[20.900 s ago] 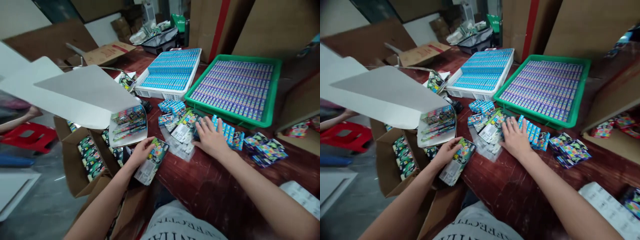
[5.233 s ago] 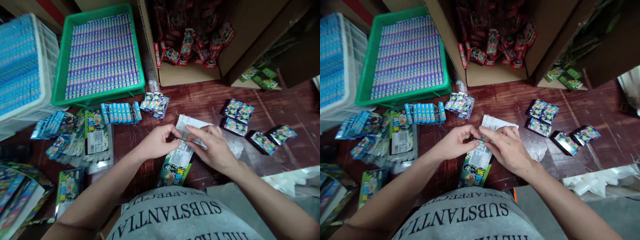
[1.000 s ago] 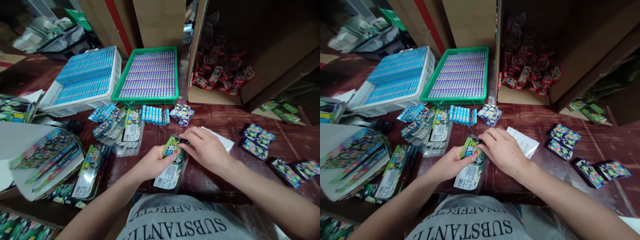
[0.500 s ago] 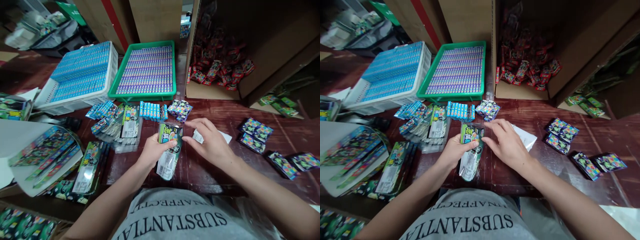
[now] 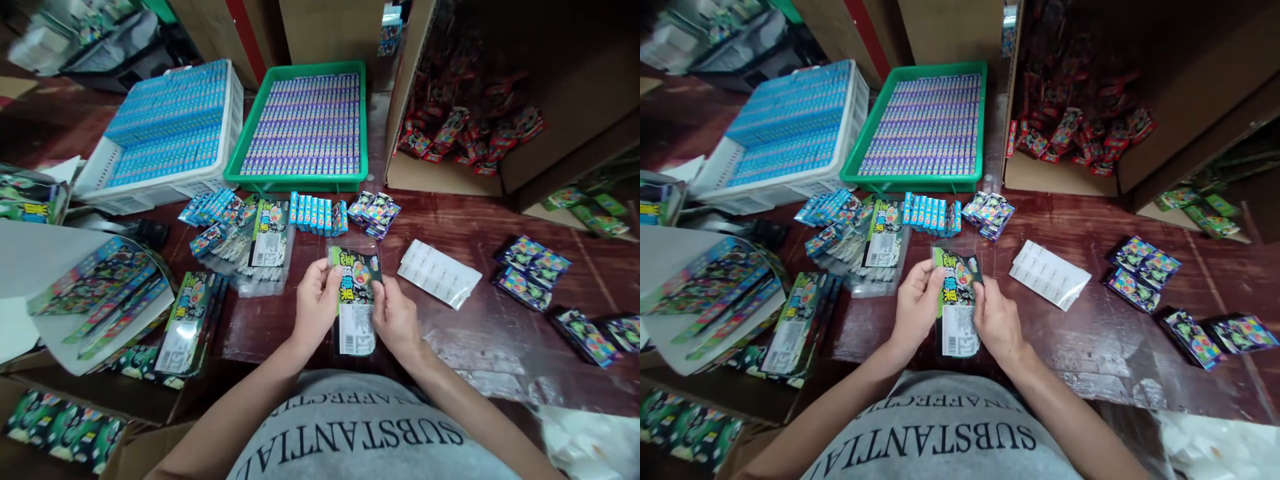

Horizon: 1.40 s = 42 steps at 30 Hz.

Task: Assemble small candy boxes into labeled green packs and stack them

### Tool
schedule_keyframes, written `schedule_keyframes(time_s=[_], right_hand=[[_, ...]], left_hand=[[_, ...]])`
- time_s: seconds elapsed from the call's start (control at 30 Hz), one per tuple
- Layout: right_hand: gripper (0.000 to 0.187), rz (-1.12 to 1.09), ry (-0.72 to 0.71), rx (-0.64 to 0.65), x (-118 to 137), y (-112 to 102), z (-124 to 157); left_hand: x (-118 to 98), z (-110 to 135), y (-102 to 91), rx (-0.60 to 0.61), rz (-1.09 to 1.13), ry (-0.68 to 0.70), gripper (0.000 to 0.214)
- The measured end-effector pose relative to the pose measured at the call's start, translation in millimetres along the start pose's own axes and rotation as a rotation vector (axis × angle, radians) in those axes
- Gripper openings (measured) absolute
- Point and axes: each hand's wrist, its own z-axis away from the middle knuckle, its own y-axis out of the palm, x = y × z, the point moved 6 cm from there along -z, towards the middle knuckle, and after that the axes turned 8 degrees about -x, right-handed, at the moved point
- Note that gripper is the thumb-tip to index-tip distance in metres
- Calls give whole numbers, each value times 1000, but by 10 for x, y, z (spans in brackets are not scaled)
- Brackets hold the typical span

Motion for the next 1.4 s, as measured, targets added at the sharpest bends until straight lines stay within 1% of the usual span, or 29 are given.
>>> schedule_keyframes(time_s=[0.07,0.13,0.2,0.23,0.33,0.43,0.47,0.5,0.57,0.63,0.7,0.77,0.83,0.87,0.9,1.0,1.07,1.13,1.17,1.23,1.27,1.3,1.33,1.4], right_hand=[[38,-121,38,74,-4,14,48],[35,-245,77,224,13,47,118],[32,-277,101,346,12,67,207],[29,-264,106,367,-5,64,246],[25,-243,104,339,-88,45,313],[24,-376,144,400,-166,102,277],[28,-454,169,404,-184,114,218],[35,-533,191,378,-199,110,130],[46,-647,197,267,-209,62,-102],[44,-681,138,179,-170,2,-327],[37,-671,67,194,-97,-14,-471],[34,-649,33,243,-43,-11,-527],[31,-633,43,272,-33,-18,-535],[29,-625,53,279,-38,-29,-537],[27,-614,61,288,-45,-42,-542],[19,-554,62,351,-61,-75,-584],[15,-510,27,368,-57,-108,-630],[10,-467,-44,331,-36,-150,-673],[10,-446,-81,300,-23,-169,-689],[24,-411,-129,260,1,-189,-708],[32,-397,-145,259,16,-191,-715],[36,-387,-159,274,35,-189,-721],[34,-380,-169,303,58,-183,-729],[19,-381,-162,359,102,-181,-758]], left_hand=[[19,-31,-59,-63,-18,52,28],[56,-79,-121,-154,-40,79,27],[99,-128,-157,-199,-48,82,28],[118,-148,-166,-197,-51,77,29],[158,-174,-172,-117,-63,28,31],[161,-148,-205,-45,-100,-38,34],[151,-134,-214,-24,-112,-53,35],[137,-118,-215,4,-120,-63,36],[104,-87,-192,83,-126,-79,37],[68,-64,-163,165,-127,-86,35],[38,-66,-168,207,-108,-93,36],[17,-90,-205,220,-72,-102,51],[-1,-122,-245,242,-55,-103,66],[-9,-137,-257,266,-62,-106,66],[-16,-152,-261,300,-75,-115,61],[-46,-207,-240,406,-121,-136,37],[-104,-280,-226,409,-161,-65,25],[-145,-358,-211,364,-189,14,16],[-140,-391,-203,334,-184,17,14],[-83,-439,-192,272,-127,-56,13],[-54,-453,-190,244,-90,-100,16],[-36,-463,-184,228,-67,-130,18],[-35,-469,-172,233,-62,-141,20],[-81,-480,-135,280,-101,-117,13]])
